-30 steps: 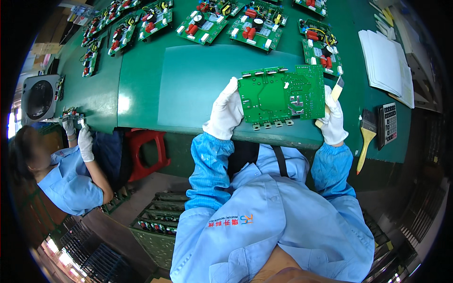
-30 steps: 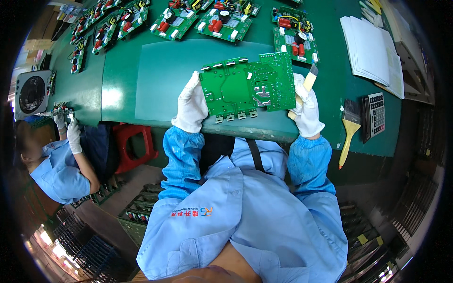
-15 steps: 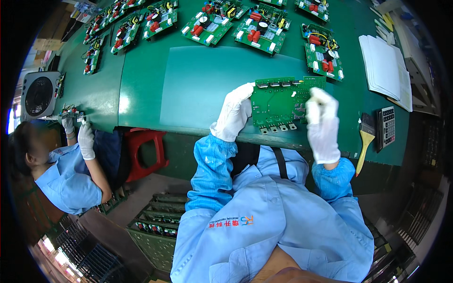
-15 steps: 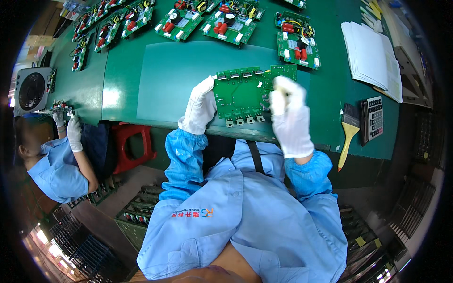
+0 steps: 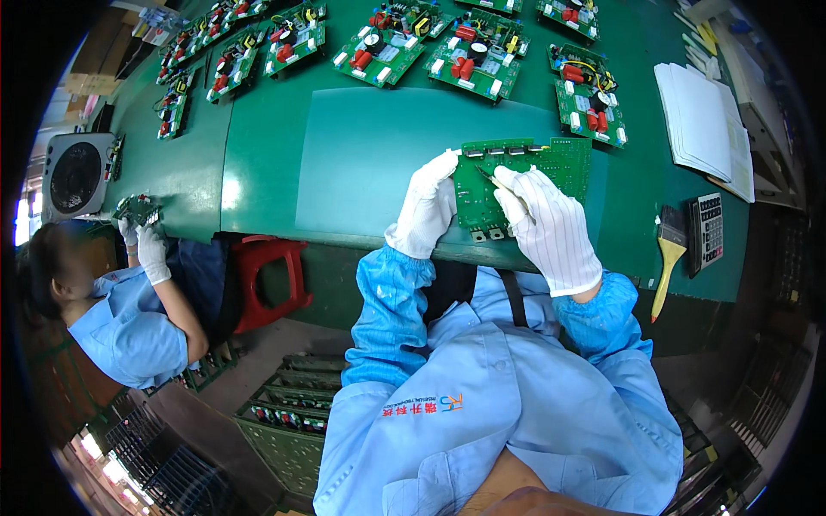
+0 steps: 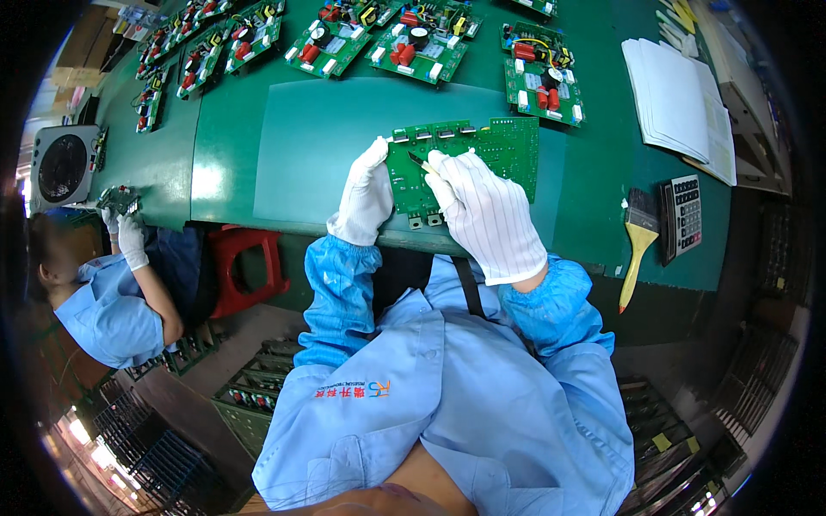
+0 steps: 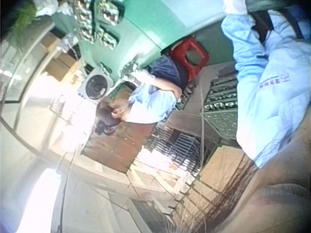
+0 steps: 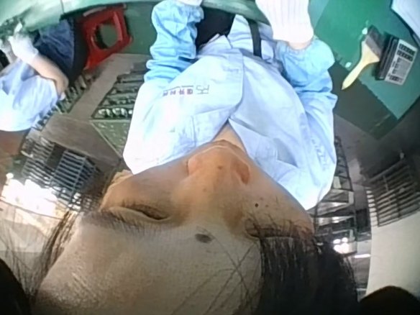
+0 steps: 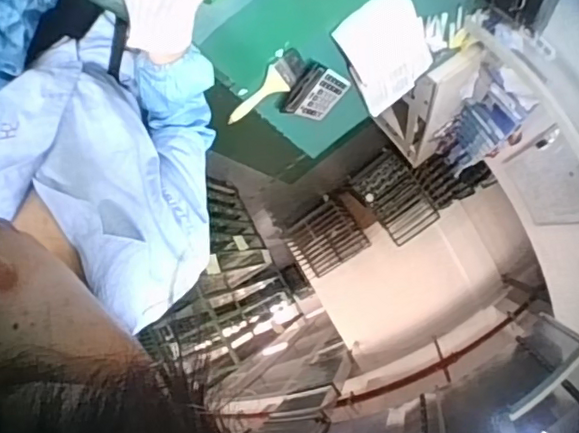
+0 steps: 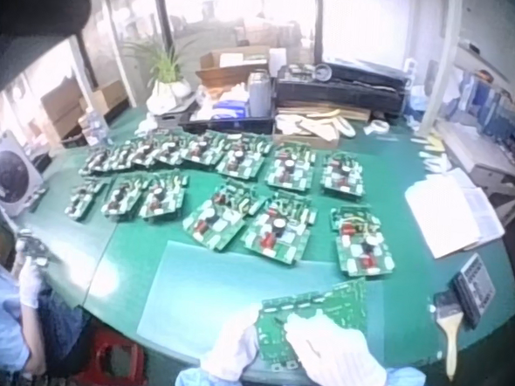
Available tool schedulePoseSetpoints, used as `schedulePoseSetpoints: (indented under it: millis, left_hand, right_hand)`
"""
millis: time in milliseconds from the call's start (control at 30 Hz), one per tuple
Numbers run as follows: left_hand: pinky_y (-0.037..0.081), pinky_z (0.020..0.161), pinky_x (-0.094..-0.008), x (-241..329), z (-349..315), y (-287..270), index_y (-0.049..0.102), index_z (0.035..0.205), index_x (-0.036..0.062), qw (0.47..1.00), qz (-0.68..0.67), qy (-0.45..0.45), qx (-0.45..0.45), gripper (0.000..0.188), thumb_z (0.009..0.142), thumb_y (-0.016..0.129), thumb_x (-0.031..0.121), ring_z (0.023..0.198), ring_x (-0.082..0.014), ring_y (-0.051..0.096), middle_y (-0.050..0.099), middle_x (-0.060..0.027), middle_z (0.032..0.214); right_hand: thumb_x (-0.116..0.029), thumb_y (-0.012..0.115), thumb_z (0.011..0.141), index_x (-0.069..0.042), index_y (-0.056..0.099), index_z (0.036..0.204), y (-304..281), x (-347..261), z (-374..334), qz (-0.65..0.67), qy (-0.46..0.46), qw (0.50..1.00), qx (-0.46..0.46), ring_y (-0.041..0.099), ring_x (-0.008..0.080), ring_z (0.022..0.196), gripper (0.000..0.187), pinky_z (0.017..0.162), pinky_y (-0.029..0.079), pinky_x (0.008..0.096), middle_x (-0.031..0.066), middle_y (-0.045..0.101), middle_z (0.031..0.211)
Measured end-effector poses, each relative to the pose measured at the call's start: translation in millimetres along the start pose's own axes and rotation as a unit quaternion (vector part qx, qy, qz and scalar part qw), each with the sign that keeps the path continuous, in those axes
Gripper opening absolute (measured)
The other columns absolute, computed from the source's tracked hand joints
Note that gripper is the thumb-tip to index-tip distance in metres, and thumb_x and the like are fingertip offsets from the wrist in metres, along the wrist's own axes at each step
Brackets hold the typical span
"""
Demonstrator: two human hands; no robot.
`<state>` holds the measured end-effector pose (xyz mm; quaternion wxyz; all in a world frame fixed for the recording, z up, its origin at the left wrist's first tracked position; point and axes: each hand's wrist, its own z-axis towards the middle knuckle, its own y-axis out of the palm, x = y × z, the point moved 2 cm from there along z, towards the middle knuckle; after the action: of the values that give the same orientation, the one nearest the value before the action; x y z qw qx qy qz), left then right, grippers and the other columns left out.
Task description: The recorder inspects and manipulates various printed circuit boards at an electronics assembly station.
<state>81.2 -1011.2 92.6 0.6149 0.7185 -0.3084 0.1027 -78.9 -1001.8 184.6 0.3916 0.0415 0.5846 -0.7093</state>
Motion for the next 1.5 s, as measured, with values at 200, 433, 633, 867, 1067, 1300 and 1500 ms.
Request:
schedulePoseSetpoints:
  millis: [200,433,633,867,1067,1300,1500]
  left_hand:
    - [0.045,0.096,-0.0329,1.8,-0.9,6.1,0.056,0.123,-0.0006,1.000,-0.005,0.000,-0.017,0.040,0.097,0.051,0.029,0.110,-0.0197,0.057,0.059,-0.0097,0.122]
    - [0.045,0.097,-0.0331,0.1,-0.3,0.6,0.056,0.123,0.0005,1.000,0.000,-0.004,-0.013,0.040,0.097,0.051,0.030,0.112,-0.0196,0.056,0.059,-0.0091,0.124]
    - [0.044,0.097,-0.0344,4.5,-1.5,7.3,0.055,0.125,0.0002,1.000,0.004,-0.010,-0.010,0.043,0.097,0.050,0.033,0.114,-0.0205,0.055,0.057,-0.0101,0.126]
    - [0.043,0.098,-0.0347,5.1,-0.9,9.5,0.055,0.124,-0.0002,1.000,0.005,-0.009,-0.008,0.043,0.097,0.050,0.033,0.113,-0.0207,0.055,0.057,-0.0108,0.126]
    - [0.043,0.097,-0.0327,-3.3,1.7,-5.0,0.059,0.119,-0.0009,1.000,0.012,0.018,-0.006,0.037,0.097,0.050,0.027,0.110,-0.0182,0.055,0.059,-0.0095,0.121]
    - [0.043,0.097,-0.0324,3.4,-1.3,8.1,0.057,0.122,-0.0005,1.000,-0.006,-0.004,-0.015,0.039,0.096,0.052,0.028,0.111,-0.0186,0.055,0.058,-0.0094,0.123]
    - [0.043,0.097,-0.0328,-1.5,1.3,-1.0,0.056,0.123,-0.0008,1.000,-0.003,0.006,-0.004,0.039,0.096,0.053,0.028,0.112,-0.0191,0.054,0.057,-0.0096,0.124]
  right_hand:
    - [-0.010,0.066,0.085,-0.003,0.066,0.105,-9.7,2.0,1.9,0.011,0.022,1.000,0.004,0.065,0.0334,0.082,0.020,0.068,0.055,0.0373,0.0140,0.066,0.090]
    - [-0.010,0.066,0.085,-0.004,0.065,0.104,-9.4,-2.6,3.2,-0.016,-0.045,0.999,-0.003,0.065,0.0320,0.079,0.020,0.066,0.054,0.0368,0.0128,0.066,0.090]
    - [-0.011,0.067,0.085,-0.005,0.065,0.106,-10.9,-2.9,6.7,0.025,-0.002,1.000,0.005,0.065,0.0315,0.078,0.021,0.065,0.054,0.0363,0.0130,0.066,0.089]
    - [-0.013,0.064,0.087,-0.005,0.062,0.105,-24.8,3.9,-0.9,0.031,-0.014,0.999,-0.034,0.065,0.0278,0.074,0.020,0.060,0.054,0.0343,0.0102,0.065,0.088]
    - [-0.013,0.063,0.087,-0.006,0.062,0.104,-19.6,7.1,2.1,0.034,-0.044,0.998,-0.006,0.066,0.0276,0.077,0.018,0.062,0.054,0.0350,0.0109,0.066,0.088]
    - [-0.010,0.063,0.086,-0.001,0.063,0.100,2.3,8.9,13.0,0.050,-0.027,0.998,-0.002,0.064,0.0321,0.077,0.016,0.065,0.053,0.0370,0.0134,0.065,0.087]
    - [-0.018,0.063,0.088,-0.008,0.061,0.097,7.2,10.2,11.8,0.024,-0.027,0.999,0.013,0.064,0.0262,0.070,0.014,0.055,0.051,0.0344,0.0087,0.065,0.084]
